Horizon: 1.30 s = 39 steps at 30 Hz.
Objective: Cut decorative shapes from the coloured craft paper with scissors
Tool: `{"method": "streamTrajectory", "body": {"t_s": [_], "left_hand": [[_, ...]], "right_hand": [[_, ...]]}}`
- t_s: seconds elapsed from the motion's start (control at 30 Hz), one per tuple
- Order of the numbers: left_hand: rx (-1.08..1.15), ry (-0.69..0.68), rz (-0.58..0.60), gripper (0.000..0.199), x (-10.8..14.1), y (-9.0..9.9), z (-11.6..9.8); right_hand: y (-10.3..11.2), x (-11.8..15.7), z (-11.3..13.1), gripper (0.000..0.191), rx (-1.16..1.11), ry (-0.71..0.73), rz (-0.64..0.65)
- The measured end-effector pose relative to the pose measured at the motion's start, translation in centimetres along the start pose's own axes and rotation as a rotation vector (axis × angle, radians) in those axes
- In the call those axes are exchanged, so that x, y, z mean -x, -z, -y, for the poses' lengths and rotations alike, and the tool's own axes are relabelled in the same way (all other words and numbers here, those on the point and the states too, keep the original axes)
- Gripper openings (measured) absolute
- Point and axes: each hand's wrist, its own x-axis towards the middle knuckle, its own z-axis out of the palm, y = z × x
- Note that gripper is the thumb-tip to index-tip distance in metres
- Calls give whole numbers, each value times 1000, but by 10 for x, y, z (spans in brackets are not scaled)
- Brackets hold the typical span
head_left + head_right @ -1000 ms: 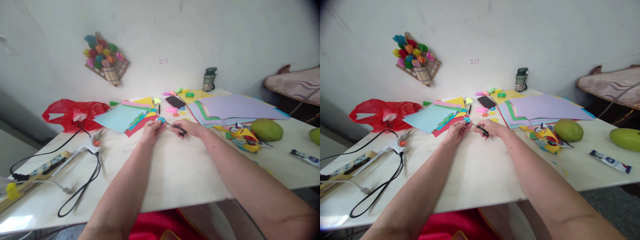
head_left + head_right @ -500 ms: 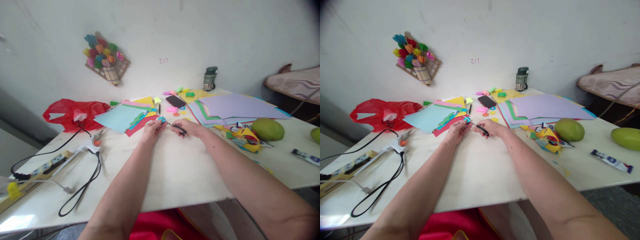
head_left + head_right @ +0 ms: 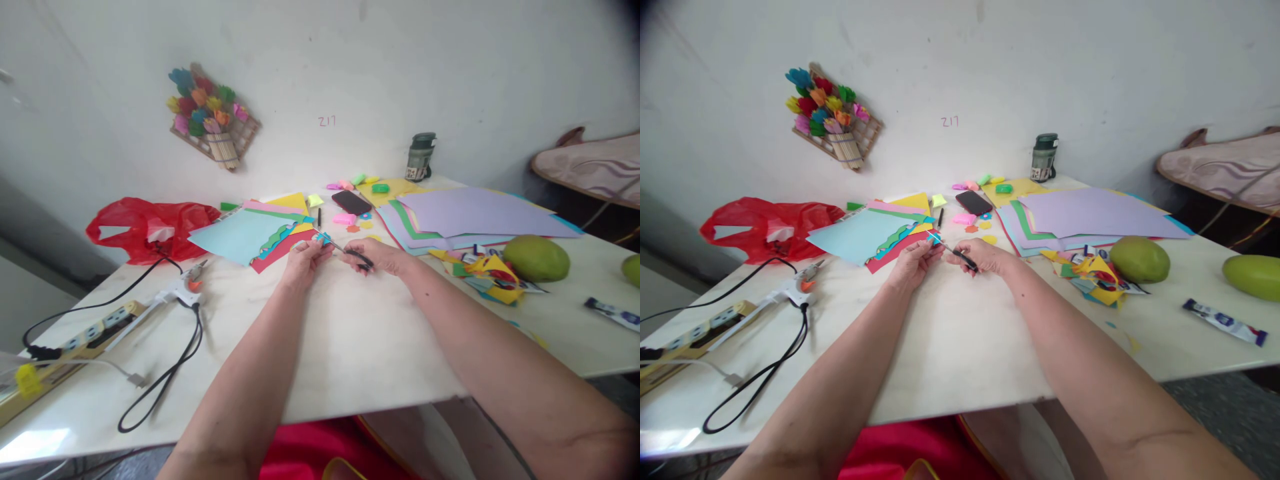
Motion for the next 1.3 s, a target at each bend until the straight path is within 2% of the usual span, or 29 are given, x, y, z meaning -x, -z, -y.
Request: {"method": "streamTrajectory", "body": {"t_s": [0.77,1.07,1.3], "left_hand": [[2,-8,3,20,2,-1,-1],[22,-8,4,17,0,-1,-1],[31,2,21,16,0,-1,0]], "right_hand": [[-6,0,6,35,-61,-7,-67],[-7,-2,3,34,-129,13,-61],[-6,-5,-3,36,-82,53,-52]]}}
